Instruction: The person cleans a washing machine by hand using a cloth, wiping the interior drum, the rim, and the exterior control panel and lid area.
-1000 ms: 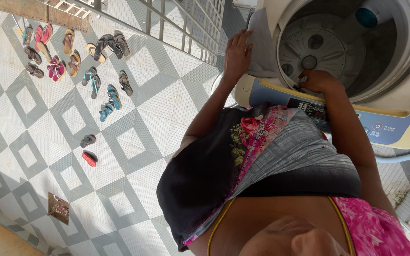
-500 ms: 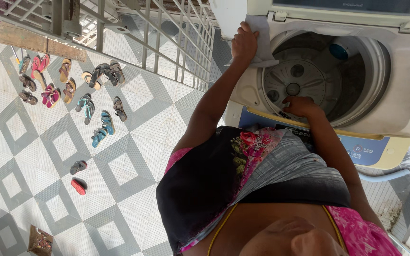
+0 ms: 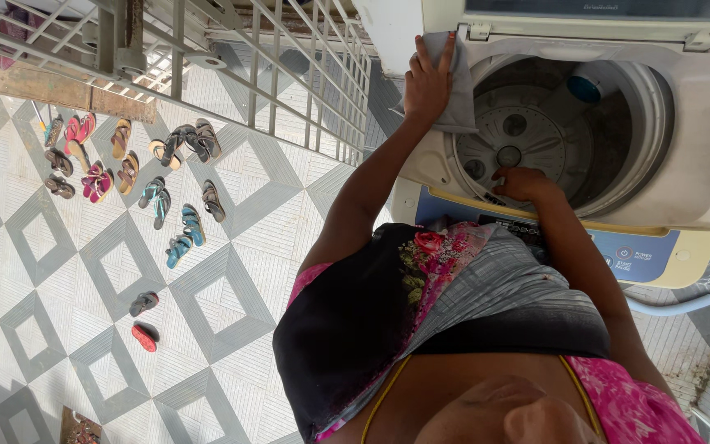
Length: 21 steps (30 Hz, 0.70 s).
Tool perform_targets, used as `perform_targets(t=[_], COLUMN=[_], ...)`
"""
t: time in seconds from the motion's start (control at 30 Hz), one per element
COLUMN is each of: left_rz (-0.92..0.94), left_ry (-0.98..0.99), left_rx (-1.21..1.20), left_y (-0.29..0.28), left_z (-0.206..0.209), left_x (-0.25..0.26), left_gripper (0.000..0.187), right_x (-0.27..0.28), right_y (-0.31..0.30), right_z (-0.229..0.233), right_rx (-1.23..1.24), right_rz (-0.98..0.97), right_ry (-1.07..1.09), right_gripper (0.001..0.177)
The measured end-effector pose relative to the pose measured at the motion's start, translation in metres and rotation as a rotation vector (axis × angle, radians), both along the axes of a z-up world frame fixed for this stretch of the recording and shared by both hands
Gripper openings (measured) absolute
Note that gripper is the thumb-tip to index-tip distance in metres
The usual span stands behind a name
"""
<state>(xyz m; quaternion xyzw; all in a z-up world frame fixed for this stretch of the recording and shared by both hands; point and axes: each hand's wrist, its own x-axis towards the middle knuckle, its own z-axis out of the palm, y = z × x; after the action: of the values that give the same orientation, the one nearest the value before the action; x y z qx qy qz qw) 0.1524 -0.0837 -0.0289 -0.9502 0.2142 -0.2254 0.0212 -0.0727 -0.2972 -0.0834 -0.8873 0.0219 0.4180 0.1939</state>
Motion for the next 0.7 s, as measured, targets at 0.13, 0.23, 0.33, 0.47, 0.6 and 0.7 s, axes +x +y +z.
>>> perform_targets(t=[0.13, 0.23, 0.33, 0.47, 0.6, 0.7], left_rz=[-0.023, -0.089, -0.145, 0.144, 0.169, 0.135], left_ry=[0.333, 0.348, 0.092, 0.641, 0.614, 0.548], left_rx=[-0.036, -0.12, -0.212, -0.195, 0.011, 0.084], left_y=[0.006, 0.013, 0.011, 0.011, 0.026, 0.042], left_z=[0.009, 0.011, 0.017, 0.051, 0.066, 0.047], left_x=[0.02, 0.027, 0.008, -0.046, -0.093, -0.1], left_gripper=[0.076, 0.078, 0.087, 0.089, 0.093, 0.1], right_x=[0.0, -0.002, -0.003, -0.003, -0.003, -0.003], right_y=[0.0, -0.002, -0.005, -0.005, -0.005, -0.003], right_z=[0.003, 0.005, 0.004, 0.005, 0.001, -0.002], right_rx=[0.001, 0.03, 0.08, 0.082, 0.061, 0.025], right_rz=[0.005, -0.017, -0.068, -0.09, -0.059, -0.016], right_ry=[0.007, -0.024, -0.031, -0.021, -0.036, -0.042], right_gripper=[0.06, 0.059, 0.059, 0.059, 0.057, 0.058])
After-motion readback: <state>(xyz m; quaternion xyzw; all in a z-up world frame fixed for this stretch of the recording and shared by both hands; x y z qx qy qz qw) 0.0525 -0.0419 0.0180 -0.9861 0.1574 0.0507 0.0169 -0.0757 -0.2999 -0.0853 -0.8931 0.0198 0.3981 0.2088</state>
